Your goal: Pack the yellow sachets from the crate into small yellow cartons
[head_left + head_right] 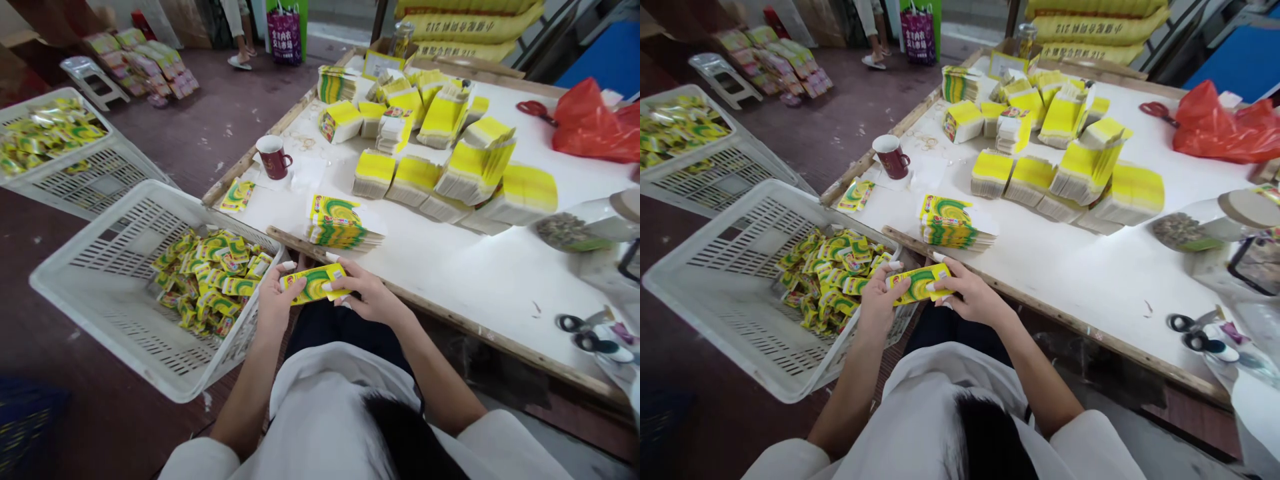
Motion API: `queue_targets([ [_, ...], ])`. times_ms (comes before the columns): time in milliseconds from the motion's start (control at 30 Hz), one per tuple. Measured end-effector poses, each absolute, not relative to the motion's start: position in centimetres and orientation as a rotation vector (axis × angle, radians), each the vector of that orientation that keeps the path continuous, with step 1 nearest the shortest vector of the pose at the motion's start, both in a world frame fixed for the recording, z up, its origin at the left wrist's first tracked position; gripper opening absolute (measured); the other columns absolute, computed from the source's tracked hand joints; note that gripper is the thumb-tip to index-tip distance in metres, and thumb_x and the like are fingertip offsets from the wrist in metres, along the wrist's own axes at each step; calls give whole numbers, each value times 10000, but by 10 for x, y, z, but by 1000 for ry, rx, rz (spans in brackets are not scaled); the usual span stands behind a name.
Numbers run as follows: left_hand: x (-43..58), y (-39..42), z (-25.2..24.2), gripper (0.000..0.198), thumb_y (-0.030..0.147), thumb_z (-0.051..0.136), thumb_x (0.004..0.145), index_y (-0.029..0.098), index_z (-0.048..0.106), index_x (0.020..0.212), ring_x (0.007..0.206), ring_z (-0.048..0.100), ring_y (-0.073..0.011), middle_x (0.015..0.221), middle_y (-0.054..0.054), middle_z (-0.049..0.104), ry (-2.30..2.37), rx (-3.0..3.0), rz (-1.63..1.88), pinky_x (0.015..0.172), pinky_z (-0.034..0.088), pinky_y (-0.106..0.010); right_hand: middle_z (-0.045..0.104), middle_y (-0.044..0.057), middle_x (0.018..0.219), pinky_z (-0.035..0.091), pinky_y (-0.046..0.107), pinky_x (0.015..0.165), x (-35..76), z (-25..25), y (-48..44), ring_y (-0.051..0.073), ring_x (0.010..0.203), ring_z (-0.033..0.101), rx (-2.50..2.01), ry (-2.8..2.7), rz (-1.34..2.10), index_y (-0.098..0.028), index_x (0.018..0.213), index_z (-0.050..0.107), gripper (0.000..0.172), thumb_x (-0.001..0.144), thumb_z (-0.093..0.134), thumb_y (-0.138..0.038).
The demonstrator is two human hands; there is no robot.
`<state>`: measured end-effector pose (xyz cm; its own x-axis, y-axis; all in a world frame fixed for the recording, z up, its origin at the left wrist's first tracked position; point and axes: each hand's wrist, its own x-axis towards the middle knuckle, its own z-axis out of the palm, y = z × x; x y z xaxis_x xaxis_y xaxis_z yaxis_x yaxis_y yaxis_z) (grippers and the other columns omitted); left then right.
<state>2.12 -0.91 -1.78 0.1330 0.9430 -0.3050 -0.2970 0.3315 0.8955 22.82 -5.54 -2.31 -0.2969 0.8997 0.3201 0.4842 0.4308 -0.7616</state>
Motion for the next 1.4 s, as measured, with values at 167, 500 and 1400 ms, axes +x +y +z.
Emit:
queue_targets([
  [167,32,-17,-11,566,364,905,601,191,592,1039,584,703,-159,743,9,743,1003,789,976,608,593,-283,586,170,1309,504,472,1010,222,-25,-54,295,1302,547,-1251,-1716,564,-235,1100,620,186,923,565,-240],
  [500,36,-18,-16,533,376,908,601,193,581,980,587,685,-126,737,32,722,983,695,1023,616,578,-247,585,174,1323,517,439,964,218,-30,-45,316,1255,582,-1206,-1745,541,-237,1043,655,282,831,719,-411],
  [1400,-78,34,-33,576,435,780,655,130,575,1098,1225,476,-335,1228,-145,498,2193,1537,1523,1111,361,-526,578,149,1202,484,391,955,256,2,7,225,1043,576,-1860,-1483,220,-150,1204,564,279,931,541,-203],
])
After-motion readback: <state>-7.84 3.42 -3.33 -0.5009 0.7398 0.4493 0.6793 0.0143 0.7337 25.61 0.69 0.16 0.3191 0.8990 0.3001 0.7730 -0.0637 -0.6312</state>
